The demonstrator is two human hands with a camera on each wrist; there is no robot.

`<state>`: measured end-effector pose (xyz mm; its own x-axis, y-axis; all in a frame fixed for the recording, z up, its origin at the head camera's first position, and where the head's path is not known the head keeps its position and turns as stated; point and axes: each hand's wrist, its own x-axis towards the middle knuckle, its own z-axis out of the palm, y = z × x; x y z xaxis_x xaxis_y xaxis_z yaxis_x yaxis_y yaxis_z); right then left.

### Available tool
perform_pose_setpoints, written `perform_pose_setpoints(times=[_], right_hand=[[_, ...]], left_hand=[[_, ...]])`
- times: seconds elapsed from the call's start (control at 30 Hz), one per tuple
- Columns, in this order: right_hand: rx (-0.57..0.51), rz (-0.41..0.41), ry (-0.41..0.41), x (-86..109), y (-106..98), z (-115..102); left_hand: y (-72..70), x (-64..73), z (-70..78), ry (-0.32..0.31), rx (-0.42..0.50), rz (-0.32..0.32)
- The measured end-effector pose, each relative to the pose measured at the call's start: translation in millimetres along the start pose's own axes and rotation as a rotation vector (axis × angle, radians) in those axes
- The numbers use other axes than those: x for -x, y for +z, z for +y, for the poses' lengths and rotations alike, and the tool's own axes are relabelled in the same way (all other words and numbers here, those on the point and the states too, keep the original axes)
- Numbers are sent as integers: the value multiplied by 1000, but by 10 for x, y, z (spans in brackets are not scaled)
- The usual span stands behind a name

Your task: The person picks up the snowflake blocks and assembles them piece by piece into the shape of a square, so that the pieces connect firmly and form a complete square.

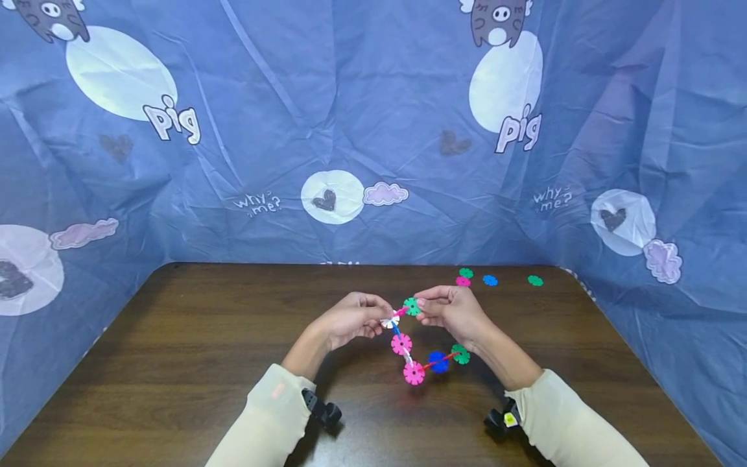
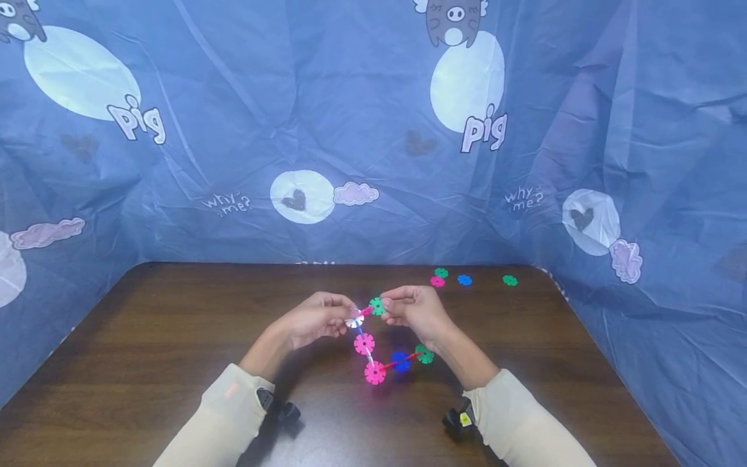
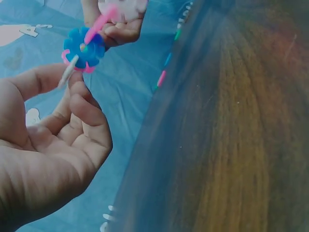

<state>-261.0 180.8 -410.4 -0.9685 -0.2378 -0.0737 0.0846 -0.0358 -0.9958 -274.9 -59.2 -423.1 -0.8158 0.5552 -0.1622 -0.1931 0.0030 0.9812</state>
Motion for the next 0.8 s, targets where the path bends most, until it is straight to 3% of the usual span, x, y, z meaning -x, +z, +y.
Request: perform_pose_setpoints(times=[0.23,0.8], right_hand=[[16,-42,-13,-11,81,5],[48,-29,35,-39,198,-1]], left_hand=[[20,-7,-10,61,-27,36],[44,-23,-41,78,-59,105]])
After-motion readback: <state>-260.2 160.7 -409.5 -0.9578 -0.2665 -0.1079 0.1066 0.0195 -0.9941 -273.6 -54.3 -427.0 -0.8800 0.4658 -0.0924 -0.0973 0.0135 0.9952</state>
